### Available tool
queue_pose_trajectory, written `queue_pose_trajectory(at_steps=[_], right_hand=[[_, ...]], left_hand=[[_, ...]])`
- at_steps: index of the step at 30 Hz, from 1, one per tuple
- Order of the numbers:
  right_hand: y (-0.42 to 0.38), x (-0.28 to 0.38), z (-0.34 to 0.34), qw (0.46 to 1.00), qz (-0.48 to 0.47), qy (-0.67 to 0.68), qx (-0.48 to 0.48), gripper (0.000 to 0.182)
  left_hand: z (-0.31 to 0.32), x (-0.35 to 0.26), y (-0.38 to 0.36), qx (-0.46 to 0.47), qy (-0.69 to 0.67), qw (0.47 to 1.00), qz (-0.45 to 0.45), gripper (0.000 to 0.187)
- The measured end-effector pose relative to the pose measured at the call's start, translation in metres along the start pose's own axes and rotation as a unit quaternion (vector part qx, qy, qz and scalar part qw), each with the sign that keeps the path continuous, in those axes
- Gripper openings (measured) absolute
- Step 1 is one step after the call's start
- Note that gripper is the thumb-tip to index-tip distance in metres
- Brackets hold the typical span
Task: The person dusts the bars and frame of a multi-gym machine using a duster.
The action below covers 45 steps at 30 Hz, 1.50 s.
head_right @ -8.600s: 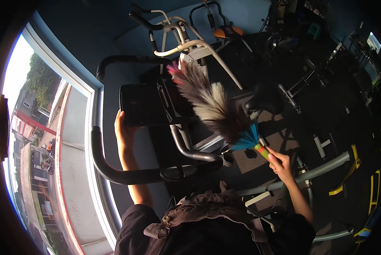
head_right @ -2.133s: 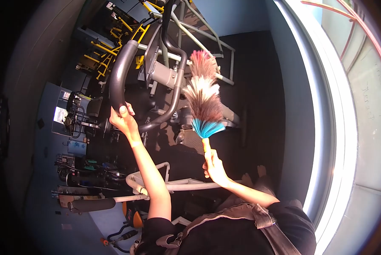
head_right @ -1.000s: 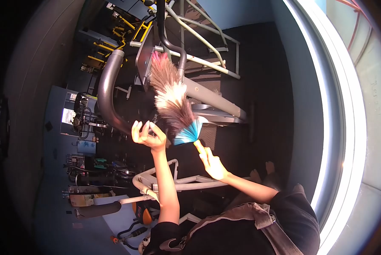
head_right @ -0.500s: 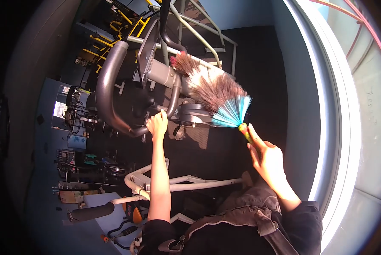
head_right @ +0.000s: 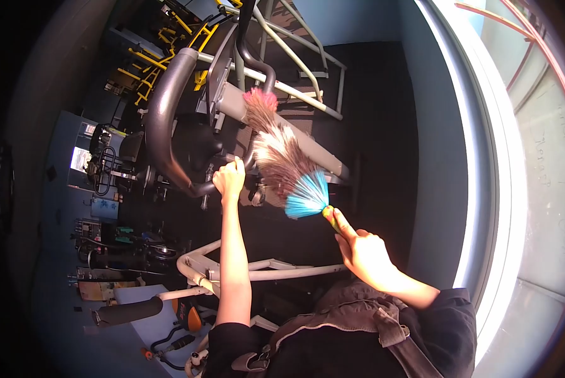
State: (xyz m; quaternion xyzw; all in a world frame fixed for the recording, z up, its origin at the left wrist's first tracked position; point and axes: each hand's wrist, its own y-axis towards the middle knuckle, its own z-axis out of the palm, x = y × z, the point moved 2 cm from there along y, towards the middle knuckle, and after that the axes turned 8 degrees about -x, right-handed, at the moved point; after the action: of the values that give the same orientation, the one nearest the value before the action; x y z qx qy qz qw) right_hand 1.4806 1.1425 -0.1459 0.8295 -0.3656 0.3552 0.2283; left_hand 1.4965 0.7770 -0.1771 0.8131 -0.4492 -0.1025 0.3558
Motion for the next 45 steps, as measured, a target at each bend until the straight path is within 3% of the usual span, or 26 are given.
queue_pose_trajectory(at_steps=[3,5,6,9,10,13,15,17,18,19,21,22,25,27,31,33,37,38,39,41,43,45], right_hand=[[-0.025,0.001,-0.025,0.993,0.064,0.079,0.065,0.044],[-0.028,0.002,-0.039,0.987,0.074,0.117,0.078,0.040],[-0.023,0.002,-0.043,0.984,0.103,0.120,0.087,0.039],[-0.002,-0.009,-0.043,0.988,0.117,0.099,0.028,0.040],[0.001,-0.017,-0.037,0.992,0.053,0.086,-0.070,0.041],[0.016,-0.032,-0.025,0.978,0.051,0.121,-0.163,0.041],[0.015,-0.032,-0.027,0.983,0.072,0.104,-0.132,0.042],[0.006,-0.023,-0.030,0.992,0.074,0.095,-0.024,0.042],[-0.002,-0.026,-0.022,0.991,0.018,0.129,-0.036,0.041],[-0.008,-0.026,-0.025,0.990,0.024,0.141,-0.006,0.041],[-0.012,-0.033,-0.024,0.983,-0.021,0.181,-0.025,0.041],[-0.010,-0.039,-0.025,0.985,0.012,0.175,-0.006,0.041],[0.010,-0.053,-0.029,0.991,0.107,0.086,0.001,0.040],[0.018,-0.062,-0.022,0.988,0.025,0.122,-0.092,0.040],[0.003,-0.050,-0.025,0.976,0.155,0.144,0.059,0.039],[-0.009,-0.057,-0.014,0.980,0.057,0.190,0.005,0.040],[-0.011,-0.060,-0.017,0.964,0.139,0.225,-0.029,0.040],[-0.009,-0.063,-0.005,0.959,0.103,0.247,-0.095,0.040],[-0.004,-0.059,-0.001,0.946,0.164,0.269,-0.075,0.041],[0.013,-0.051,0.017,0.941,0.177,0.278,-0.075,0.041],[0.024,-0.038,0.033,0.952,0.152,0.267,-0.006,0.043],[0.013,-0.041,0.067,0.947,0.027,0.312,-0.067,0.044]], left_hand=[[0.006,0.004,-0.002,0.005,0.009,1.000,0.012,0.037],[0.012,0.011,-0.009,-0.021,0.042,0.995,0.086,0.032],[0.013,0.010,-0.009,-0.025,0.035,0.997,0.067,0.032],[0.014,0.007,-0.005,-0.040,0.022,0.998,0.042,0.033],[0.009,0.005,-0.004,-0.045,0.017,0.998,0.034,0.034],[0.009,0.005,-0.003,-0.004,0.009,1.000,0.008,0.037],[0.010,0.005,-0.004,-0.014,0.012,1.000,0.011,0.037],[0.010,0.007,-0.004,-0.021,0.016,1.000,0.017,0.037],[0.011,0.008,-0.005,-0.016,0.018,0.999,0.023,0.036],[0.012,0.008,-0.005,-0.012,0.019,0.999,0.027,0.034],[0.007,0.026,-0.011,0.082,-0.222,0.970,0.051,0.029],[0.012,0.015,-0.009,-0.005,0.045,0.992,0.120,0.025],[0.013,0.007,-0.006,-0.039,0.033,0.997,0.063,0.032],[0.012,0.006,-0.005,-0.040,0.027,0.998,0.049,0.036],[0.014,0.008,-0.005,-0.027,0.036,0.997,0.055,0.037],[0.011,0.006,-0.003,-0.009,0.032,0.999,0.040,0.038],[0.005,0.003,-0.001,0.023,0.017,0.999,0.018,0.040],[0.006,0.004,-0.001,0.024,0.016,0.999,0.016,0.041],[0.006,0.004,-0.001,0.024,0.015,0.999,0.015,0.041],[0.007,0.004,-0.001,0.031,0.016,0.999,0.001,0.042],[0.009,0.003,-0.003,0.050,0.021,0.999,-0.008,0.042],[0.006,0.005,0.000,0.066,0.030,0.997,-0.010,0.043]])
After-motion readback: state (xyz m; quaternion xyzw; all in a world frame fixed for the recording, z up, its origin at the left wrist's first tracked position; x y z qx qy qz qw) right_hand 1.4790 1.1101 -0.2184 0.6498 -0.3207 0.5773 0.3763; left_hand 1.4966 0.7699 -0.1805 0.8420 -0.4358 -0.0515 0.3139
